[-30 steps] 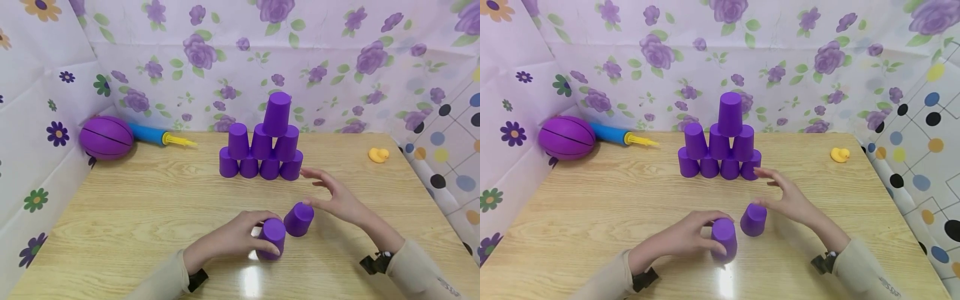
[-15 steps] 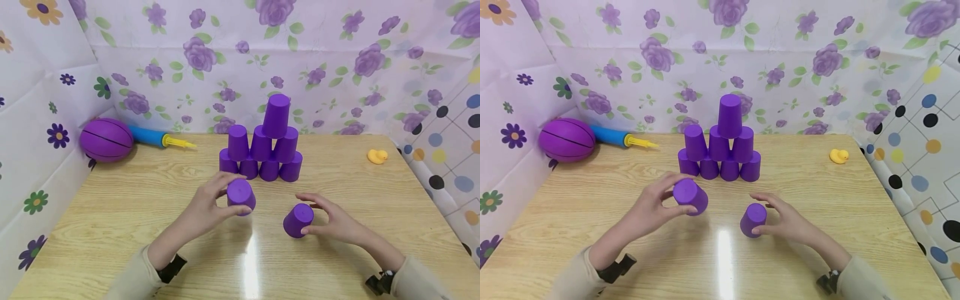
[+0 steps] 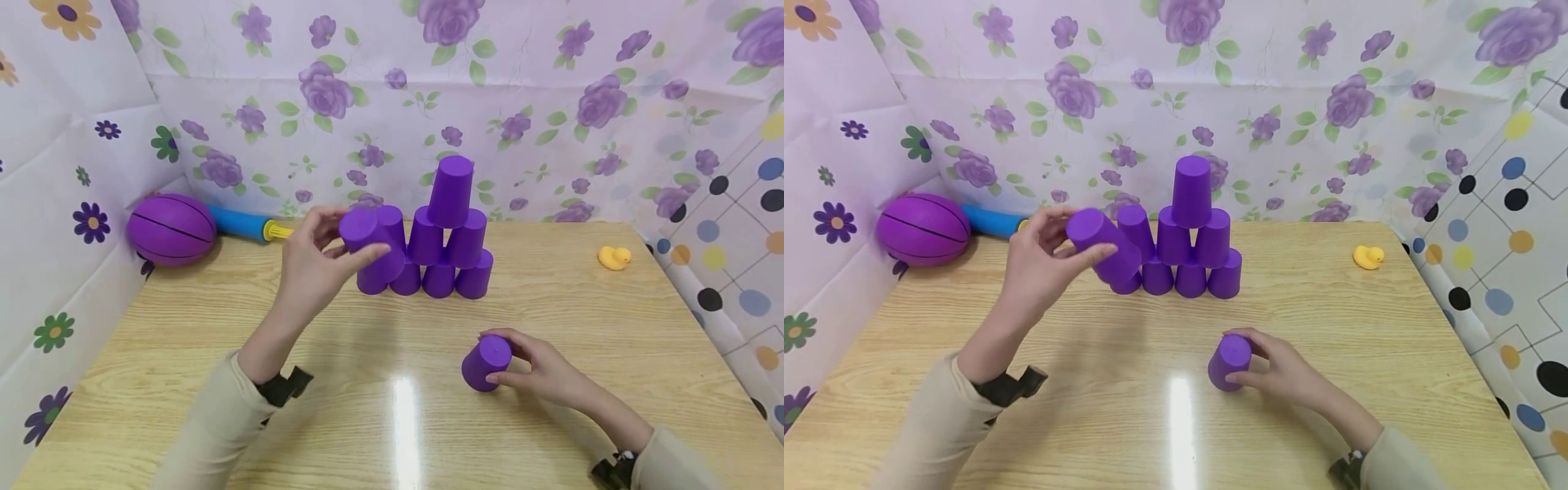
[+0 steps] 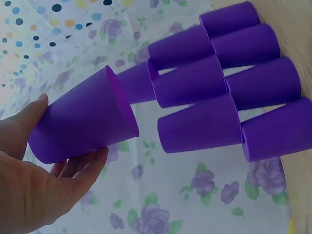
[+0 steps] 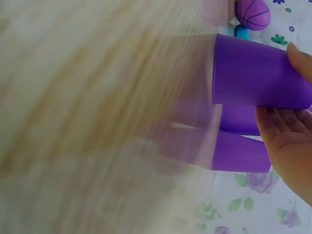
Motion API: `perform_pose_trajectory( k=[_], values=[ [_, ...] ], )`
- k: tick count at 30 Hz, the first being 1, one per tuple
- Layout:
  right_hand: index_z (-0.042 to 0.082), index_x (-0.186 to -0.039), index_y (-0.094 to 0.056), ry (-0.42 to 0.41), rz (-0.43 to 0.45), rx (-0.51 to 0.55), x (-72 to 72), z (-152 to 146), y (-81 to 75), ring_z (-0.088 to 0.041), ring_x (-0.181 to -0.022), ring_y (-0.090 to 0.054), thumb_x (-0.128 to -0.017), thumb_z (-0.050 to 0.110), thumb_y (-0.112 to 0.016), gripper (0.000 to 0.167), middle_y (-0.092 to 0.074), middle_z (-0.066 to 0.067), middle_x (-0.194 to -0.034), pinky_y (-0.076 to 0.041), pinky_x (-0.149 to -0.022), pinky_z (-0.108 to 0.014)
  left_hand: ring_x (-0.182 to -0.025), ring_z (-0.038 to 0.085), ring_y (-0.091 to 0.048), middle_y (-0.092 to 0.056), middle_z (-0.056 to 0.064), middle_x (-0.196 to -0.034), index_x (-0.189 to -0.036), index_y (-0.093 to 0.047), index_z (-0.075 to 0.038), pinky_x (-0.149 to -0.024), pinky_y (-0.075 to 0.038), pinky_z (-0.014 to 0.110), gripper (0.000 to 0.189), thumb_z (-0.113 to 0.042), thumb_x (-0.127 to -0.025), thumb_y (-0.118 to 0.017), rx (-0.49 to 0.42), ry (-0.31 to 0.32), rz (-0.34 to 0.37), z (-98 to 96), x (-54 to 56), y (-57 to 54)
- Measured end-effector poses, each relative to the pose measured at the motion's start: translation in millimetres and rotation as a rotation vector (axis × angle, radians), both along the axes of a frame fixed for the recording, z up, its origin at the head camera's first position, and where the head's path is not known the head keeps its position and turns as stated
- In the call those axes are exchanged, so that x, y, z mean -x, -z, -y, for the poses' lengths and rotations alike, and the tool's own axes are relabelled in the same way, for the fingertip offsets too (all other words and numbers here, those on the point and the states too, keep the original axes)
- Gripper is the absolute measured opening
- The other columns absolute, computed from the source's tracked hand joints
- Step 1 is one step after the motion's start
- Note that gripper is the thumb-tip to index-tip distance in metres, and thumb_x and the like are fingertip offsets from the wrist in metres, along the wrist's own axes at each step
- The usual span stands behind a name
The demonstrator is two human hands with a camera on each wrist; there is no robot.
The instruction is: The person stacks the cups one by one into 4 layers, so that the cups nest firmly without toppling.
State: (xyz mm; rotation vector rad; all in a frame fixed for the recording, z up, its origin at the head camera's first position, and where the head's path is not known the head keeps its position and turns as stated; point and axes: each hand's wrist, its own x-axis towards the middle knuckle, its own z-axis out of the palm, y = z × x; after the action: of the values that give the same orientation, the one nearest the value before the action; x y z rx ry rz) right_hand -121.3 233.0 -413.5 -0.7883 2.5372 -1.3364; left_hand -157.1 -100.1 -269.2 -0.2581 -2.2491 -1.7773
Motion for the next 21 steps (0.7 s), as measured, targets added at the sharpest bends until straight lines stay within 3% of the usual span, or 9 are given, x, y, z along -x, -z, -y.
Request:
perform_pose_trajectory(
  k=[10,17,21],
  values=[
    [0.005,-0.122,-0.056,-0.028,-0.052,-0.051,-0.7,2,-7.5,-0.013,-0.104,-0.061,-0.078,0.032,-0.074,0.055,-0.064,-0.002,-0.115,-0.053,-0.087,-0.026,-0.098,0.015,-0.061,-0.063,0.002,-0.11,-0.118,-0.059,-0.013,-0.086,-0.053,0.028,0.056,-0.029,-0.07,-0.083,-0.078,-0.036,-0.027,-10.6,53.0,-11.5],
    [0.009,-0.122,-0.057,-0.059,-0.056,-0.075,2.2,2,-10.7,-0.017,-0.101,-0.063,-0.081,0.033,-0.072,0.05,-0.065,-0.005,-0.113,-0.054,-0.083,-0.024,-0.103,0.014,-0.056,-0.06,0.001,-0.112,-0.121,-0.06,-0.017,-0.086,-0.053,0.029,0.056,-0.031,-0.071,-0.082,-0.157,-0.008,0.05,-20.2,82.1,-9.8],
    [0.008,-0.122,-0.057,-0.056,-0.049,-0.069,2.4,2,-10.5,-0.018,-0.102,-0.063,-0.08,0.033,-0.072,0.051,-0.065,-0.006,-0.113,-0.054,-0.083,-0.024,-0.105,0.015,-0.058,-0.061,0.004,-0.115,-0.122,-0.058,-0.013,-0.09,-0.05,0.024,0.058,-0.024,-0.07,-0.083,-0.236,0.0,0.034,-24.9,94.4,-6.6]
  ],
)
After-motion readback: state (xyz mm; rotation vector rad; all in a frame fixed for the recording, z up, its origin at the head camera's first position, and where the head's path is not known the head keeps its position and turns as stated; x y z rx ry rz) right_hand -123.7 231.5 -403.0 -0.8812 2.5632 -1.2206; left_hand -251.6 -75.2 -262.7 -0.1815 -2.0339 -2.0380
